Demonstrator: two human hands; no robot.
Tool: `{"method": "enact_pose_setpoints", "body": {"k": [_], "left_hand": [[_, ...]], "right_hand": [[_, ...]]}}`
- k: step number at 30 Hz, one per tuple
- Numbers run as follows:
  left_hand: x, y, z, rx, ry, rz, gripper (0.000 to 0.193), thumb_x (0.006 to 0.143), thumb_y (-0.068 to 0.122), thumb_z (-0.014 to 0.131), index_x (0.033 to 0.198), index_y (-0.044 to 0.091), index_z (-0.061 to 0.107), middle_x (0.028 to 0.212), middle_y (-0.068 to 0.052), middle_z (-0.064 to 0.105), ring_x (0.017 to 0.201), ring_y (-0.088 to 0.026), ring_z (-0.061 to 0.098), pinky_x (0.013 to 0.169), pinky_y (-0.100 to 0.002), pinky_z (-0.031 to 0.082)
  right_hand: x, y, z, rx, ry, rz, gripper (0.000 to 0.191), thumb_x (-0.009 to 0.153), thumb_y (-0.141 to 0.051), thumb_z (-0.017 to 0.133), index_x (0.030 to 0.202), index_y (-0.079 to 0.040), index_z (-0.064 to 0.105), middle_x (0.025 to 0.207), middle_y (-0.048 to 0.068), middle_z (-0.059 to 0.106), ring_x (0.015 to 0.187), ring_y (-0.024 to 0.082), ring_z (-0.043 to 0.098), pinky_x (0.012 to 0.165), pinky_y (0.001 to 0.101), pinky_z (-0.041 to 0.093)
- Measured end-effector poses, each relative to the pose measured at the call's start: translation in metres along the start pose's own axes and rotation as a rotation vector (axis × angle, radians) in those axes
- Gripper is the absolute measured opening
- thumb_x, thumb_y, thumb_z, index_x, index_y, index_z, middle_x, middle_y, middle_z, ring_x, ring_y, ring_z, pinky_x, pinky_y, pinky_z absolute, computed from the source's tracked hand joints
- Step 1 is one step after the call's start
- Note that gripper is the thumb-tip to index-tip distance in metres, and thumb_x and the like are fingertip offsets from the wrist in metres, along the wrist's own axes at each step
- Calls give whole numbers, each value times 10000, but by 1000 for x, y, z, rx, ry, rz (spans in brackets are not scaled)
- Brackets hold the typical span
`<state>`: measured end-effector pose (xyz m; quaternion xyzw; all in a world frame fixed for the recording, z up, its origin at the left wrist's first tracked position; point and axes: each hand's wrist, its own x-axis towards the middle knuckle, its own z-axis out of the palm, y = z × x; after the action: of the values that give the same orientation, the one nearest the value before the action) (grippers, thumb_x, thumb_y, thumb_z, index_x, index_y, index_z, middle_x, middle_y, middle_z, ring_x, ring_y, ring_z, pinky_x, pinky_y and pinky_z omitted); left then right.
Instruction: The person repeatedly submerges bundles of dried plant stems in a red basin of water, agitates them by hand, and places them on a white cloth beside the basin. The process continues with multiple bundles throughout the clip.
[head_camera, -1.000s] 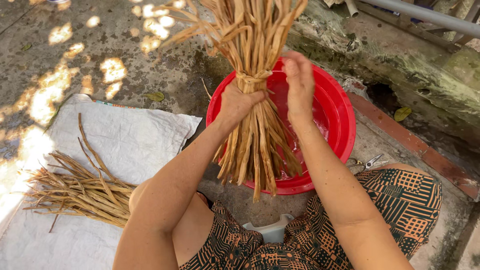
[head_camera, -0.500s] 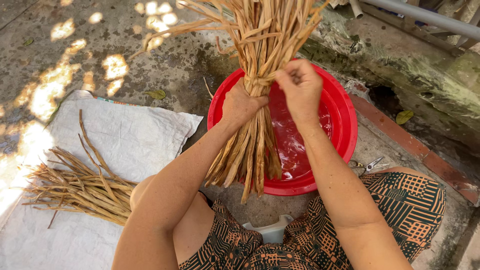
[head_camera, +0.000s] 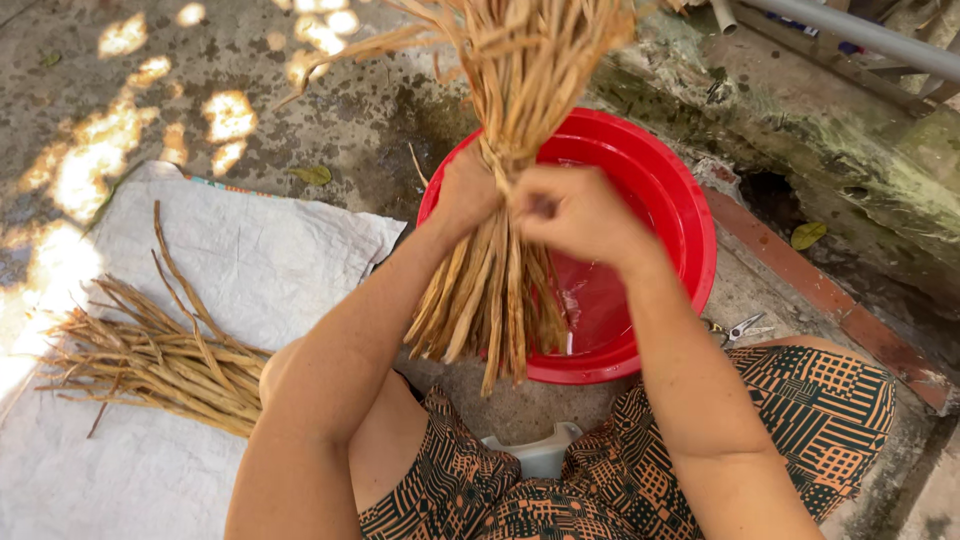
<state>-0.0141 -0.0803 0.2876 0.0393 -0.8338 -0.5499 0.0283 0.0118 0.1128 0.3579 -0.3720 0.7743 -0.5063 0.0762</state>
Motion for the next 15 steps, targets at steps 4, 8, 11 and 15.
{"method": "enact_pose_setpoints", "body": {"k": [4,8,11,15], "left_hand": [[-3,16,-8,-224,-106,12,449,689,196,839,1098,64,711,1010,-86,785,910,-199,721,853,-336,582],[-17,33,-5,-29,-150,-9,560,669,236,868,1172,97,668,1011,-70,769,931,-195,735,884,-344,558],[-22,39,-6,-113,-109,40,611,673,274,876,1215,109,646,1061,-76,761,968,-192,723,895,-361,553],[-18,36,-7,49,-58,-85,572,697,311,853,1199,107,666,1054,-96,780,971,-217,747,895,-381,577]], "right_hand": [[5,17,-27,62,490,32,122,948,5,737,956,-43,625,873,-6,669,777,81,606,687,232,484],[7,13,-18,665,605,-140,98,1000,26,682,1041,-48,633,1000,49,726,881,142,710,833,282,621],[8,1,-14,715,443,-60,242,936,7,673,1151,-97,640,1118,20,728,976,105,692,896,256,616],[11,-5,-6,97,438,45,266,922,29,760,1154,-67,675,1035,11,621,902,97,611,827,239,577]]}}
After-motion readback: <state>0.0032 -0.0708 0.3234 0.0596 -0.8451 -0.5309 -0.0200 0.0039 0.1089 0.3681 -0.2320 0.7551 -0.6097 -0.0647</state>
